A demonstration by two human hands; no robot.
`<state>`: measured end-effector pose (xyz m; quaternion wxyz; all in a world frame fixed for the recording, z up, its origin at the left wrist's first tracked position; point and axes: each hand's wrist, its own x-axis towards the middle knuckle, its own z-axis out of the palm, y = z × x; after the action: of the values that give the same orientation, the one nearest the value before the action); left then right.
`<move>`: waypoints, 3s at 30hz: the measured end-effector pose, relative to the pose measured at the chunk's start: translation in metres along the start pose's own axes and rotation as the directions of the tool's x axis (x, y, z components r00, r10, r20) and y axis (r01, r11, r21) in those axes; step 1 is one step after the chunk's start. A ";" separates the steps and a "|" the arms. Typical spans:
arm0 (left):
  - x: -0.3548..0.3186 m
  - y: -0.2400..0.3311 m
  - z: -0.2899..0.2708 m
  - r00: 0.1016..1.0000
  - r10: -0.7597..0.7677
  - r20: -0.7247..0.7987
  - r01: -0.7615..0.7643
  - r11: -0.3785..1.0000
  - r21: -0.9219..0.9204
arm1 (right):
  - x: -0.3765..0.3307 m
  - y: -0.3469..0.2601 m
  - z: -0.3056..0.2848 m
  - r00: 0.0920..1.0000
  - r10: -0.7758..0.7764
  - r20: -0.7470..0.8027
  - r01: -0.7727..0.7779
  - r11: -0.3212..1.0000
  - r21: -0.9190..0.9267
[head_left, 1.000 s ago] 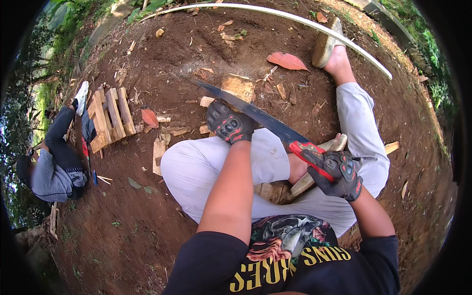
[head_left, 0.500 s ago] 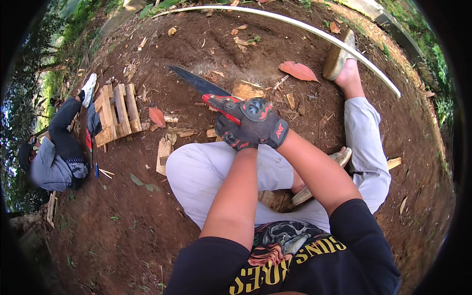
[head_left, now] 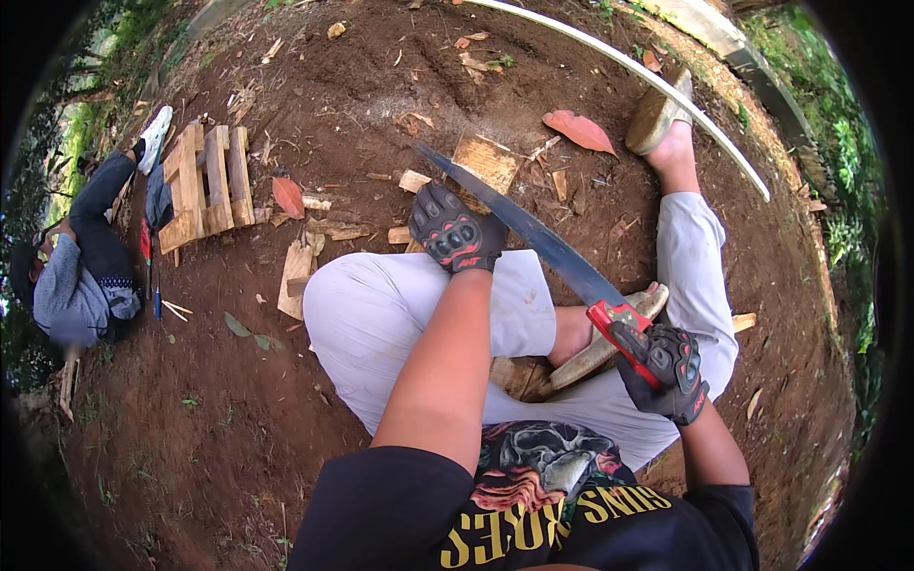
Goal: The person sits on the ground and uses a hand saw to cut a small piece of wood. They hold the wood steady with their left hand and saw with their right hand, creating sawdust. Another person is visible in the background also working with wood.
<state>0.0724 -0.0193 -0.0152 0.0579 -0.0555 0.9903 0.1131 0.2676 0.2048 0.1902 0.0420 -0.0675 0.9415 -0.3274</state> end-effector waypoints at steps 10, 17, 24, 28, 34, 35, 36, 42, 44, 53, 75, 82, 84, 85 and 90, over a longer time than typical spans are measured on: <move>0.006 0.002 0.002 0.993 -0.014 0.115 0.050 0.948 -0.315 | 0.189 0.023 0.154 0.969 -0.094 -0.228 0.134 0.977 0.166; -0.005 0.003 0.009 0.997 0.082 -0.012 -0.082 0.997 0.008 | 0.067 0.028 0.075 1.000 0.019 0.010 -0.020 0.999 0.033; -0.006 0.004 -0.004 0.983 0.066 -0.171 -0.065 0.998 0.014 | -0.023 0.009 -0.002 1.000 -0.010 -0.010 0.009 0.999 -0.035; -0.005 -0.001 0.006 0.994 0.067 -0.090 -0.069 0.998 -0.015 | 0.062 0.025 0.052 0.995 -0.094 -0.045 0.098 0.991 0.095; 0.004 -0.007 0.019 0.980 0.048 -0.193 -0.078 0.986 -0.150 | 0.227 0.006 0.124 0.993 -0.103 0.051 0.079 0.935 0.347; -0.001 0.000 0.014 0.949 0.085 -0.305 -0.134 0.981 -0.143 | 0.229 0.006 0.123 0.995 -0.068 0.069 0.038 0.930 0.366; -0.005 -0.003 0.018 0.997 0.051 -0.058 -0.056 0.994 -0.095 | 0.217 0.013 0.123 0.997 -0.079 0.008 0.071 0.929 0.363; -0.006 0.001 -0.002 1.000 -0.003 0.002 0.003 1.000 -0.010 | 0.070 0.027 0.066 0.999 0.054 -0.006 -0.052 0.985 0.163; -0.006 0.007 -0.009 0.999 -0.013 0.034 0.014 1.000 -0.018 | 0.009 0.021 0.025 0.988 0.108 0.108 -0.114 0.992 0.056; -0.005 -0.007 -0.001 1.000 0.021 0.018 -0.020 1.000 -0.022 | 0.100 0.013 0.061 0.981 0.087 0.172 -0.108 0.988 0.114; -0.008 0.002 -0.004 0.995 0.054 -0.087 -0.055 0.998 -0.014 | 0.019 0.000 0.009 1.000 -0.004 0.013 0.003 0.998 0.060; -0.002 -0.012 0.040 0.992 0.040 -0.118 -0.044 0.998 -0.036 | 0.194 0.013 0.110 0.989 -0.131 -0.060 0.142 0.962 0.234; 0.007 -0.010 0.026 0.999 0.031 0.045 -0.021 0.978 -0.206 | 0.215 0.013 0.121 0.984 -0.156 -0.089 0.176 0.941 0.289; 0.009 -0.017 0.027 0.999 0.017 0.034 -0.011 0.985 -0.170 | 0.219 0.009 0.123 0.978 -0.167 -0.122 0.198 0.929 0.314; 0.001 -0.002 0.013 0.993 0.091 -0.070 -0.091 0.996 0.008 | 0.132 0.029 0.109 0.998 -0.027 -0.060 0.042 0.965 0.259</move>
<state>0.0727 -0.0185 -0.0286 0.0181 -0.0140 0.9935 0.1115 0.1478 0.1401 0.0826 0.0184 -0.0684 0.8898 -0.4507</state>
